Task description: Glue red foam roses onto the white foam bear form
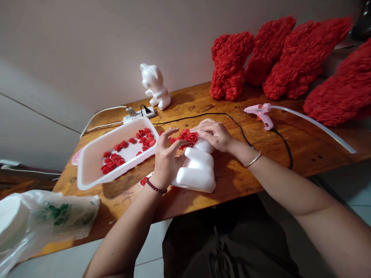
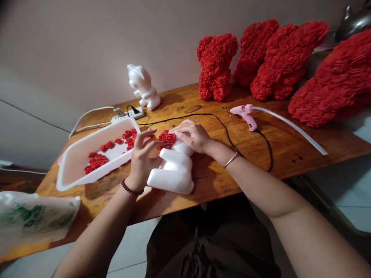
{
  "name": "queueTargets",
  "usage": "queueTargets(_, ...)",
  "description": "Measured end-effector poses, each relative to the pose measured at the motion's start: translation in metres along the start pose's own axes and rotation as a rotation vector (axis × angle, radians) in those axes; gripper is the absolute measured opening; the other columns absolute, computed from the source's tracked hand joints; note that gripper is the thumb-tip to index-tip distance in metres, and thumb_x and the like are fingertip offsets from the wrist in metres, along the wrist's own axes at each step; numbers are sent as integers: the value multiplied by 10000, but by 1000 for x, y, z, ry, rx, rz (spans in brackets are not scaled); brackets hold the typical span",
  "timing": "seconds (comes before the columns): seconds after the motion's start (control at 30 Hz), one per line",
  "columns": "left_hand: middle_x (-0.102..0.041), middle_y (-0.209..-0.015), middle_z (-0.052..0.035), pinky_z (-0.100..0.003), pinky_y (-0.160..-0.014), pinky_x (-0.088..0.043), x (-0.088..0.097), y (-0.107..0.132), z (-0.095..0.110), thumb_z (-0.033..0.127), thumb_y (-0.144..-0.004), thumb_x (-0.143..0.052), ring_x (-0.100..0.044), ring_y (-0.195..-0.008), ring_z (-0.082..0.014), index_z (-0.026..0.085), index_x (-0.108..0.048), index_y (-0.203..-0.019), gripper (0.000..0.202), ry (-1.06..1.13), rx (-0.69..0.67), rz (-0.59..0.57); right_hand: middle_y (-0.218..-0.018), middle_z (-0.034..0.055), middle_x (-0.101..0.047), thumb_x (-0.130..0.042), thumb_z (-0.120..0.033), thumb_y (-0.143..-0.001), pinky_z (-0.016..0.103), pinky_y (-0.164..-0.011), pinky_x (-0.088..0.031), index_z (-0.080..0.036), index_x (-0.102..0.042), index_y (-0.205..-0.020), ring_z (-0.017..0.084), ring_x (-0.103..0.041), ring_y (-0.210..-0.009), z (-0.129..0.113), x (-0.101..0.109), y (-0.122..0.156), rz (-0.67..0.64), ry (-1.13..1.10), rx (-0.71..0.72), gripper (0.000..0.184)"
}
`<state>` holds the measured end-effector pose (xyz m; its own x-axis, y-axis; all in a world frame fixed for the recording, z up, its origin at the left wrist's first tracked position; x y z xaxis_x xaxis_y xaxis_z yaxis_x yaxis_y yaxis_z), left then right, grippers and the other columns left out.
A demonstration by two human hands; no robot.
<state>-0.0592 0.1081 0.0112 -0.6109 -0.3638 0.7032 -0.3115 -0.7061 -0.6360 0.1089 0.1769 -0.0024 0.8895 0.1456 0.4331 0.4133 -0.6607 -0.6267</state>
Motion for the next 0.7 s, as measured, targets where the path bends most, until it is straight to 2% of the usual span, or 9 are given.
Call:
queueTargets(0.17, -535, -1382, -71, -470, -1065, -533, 0, 0, -3, 131, -825, -715, -548, -1303, -282, 249, -738, -1001, 213, 23, 25, 6, -1115, 39, -791, -511, -339, -974, 452, -1017, -491, -240, -807, -1047, 227, -673, -1054, -1, -1, -1, -49, 52, -34, 320)
queueTargets(0.43, -591, -1339, -72, -496, -1086, -478, 2, 0, -8, 129, -787, -749, -562, -1247, -287, 263, -764, -990, 244, -68, 59, 4, -1082, 28, -798, -526, -354, -954, 446, -973, -473, -250, -814, -994, 236, -692, -1015, 2, -4, -2, -19, 68, -60, 309)
queueTargets(0.63, -588, -1326, -85, -470, -1093, -472, 5, -4, -6, 263, -900, -686, -555, -1269, -266, 251, -766, -976, 111, 24, 22, -8, -1073, 46, -799, -518, -376, -973, 411, -983, -461, -238, -811, -970, 215, -726, -1044, -1, 1, 0, 16, -44, -69, 324)
queueTargets(0.7, -588, -1304, -97, -451, -1092, -474, 10, -5, -12, 316, -941, -647, -567, -1263, -252, 237, -754, -980, 139, 116, 63, 47, -1100, 55, -794, -528, -419, -974, 401, -996, -468, -237, -811, -975, 216, -721, -1072, 1, 3, 1, 31, -88, -112, 337)
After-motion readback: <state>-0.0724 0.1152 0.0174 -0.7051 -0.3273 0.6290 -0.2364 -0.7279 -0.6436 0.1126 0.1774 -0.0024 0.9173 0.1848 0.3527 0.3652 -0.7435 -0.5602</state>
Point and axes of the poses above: each hand's wrist, its own y-axis away from the middle knuckle, its own x-axis out of the back of the hand, z = x × y, the point moved 7 cm from there along -y, towards the middle knuckle
